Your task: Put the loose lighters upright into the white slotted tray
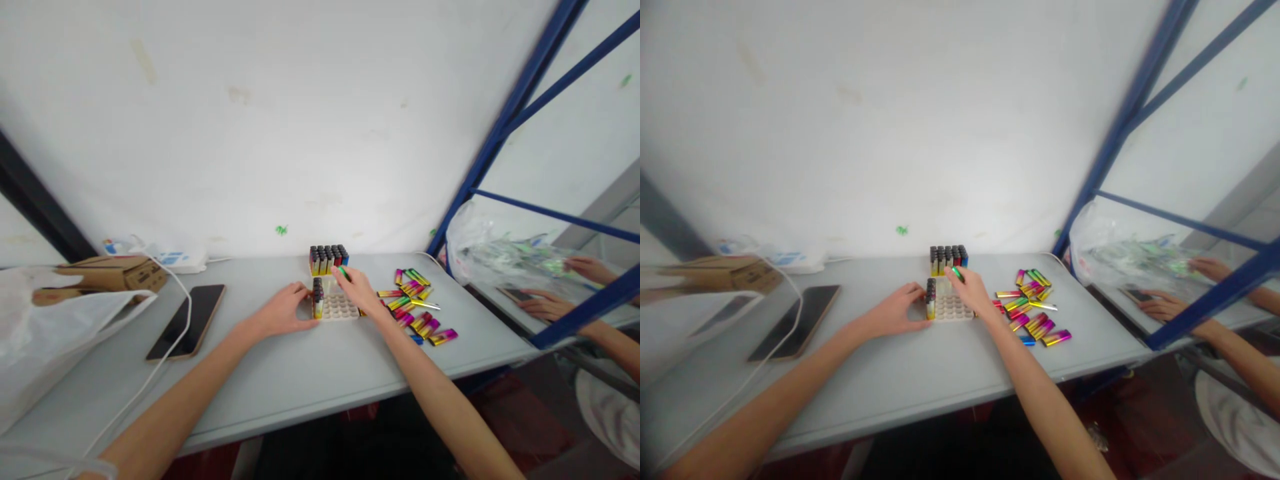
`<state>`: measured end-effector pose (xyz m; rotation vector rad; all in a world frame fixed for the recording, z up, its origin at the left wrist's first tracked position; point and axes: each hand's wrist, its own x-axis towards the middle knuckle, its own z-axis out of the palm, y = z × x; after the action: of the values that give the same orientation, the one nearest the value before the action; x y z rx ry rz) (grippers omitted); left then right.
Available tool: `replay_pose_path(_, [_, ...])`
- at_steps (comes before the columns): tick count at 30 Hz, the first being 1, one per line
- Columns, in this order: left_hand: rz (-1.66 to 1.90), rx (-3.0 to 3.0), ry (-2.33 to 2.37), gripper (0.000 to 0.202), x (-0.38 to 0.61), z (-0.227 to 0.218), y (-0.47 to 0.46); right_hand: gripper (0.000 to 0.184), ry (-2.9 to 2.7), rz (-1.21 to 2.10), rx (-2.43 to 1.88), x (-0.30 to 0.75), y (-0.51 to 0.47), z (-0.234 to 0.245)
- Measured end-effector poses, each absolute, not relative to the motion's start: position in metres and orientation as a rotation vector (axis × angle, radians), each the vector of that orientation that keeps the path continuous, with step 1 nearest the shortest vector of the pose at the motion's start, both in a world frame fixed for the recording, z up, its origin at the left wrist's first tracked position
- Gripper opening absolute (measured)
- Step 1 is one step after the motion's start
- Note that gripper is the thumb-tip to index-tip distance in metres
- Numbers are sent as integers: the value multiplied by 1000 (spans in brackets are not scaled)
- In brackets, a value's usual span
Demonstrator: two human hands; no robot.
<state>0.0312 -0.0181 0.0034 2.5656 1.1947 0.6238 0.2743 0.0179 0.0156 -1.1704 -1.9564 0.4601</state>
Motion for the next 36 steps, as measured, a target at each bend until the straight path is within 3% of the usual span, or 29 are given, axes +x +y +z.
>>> replay_pose_path(10, [633,2544,1260,60,36,-6,-13,27,-1864,388,-1246,274,2,8])
replay_pose_path(18, [655,2479,1172,60,27,4,-15,34,-2012,462,-1100,277,1,6])
replay_pose_path(26, [631,2485,1184,58,26,5,-14,45,-2106,314,-1104,277,3,2])
replay_pose_path(36, [633,2496,1176,54,27,4,-14,34,-2232,343,-1051,276,11,-2])
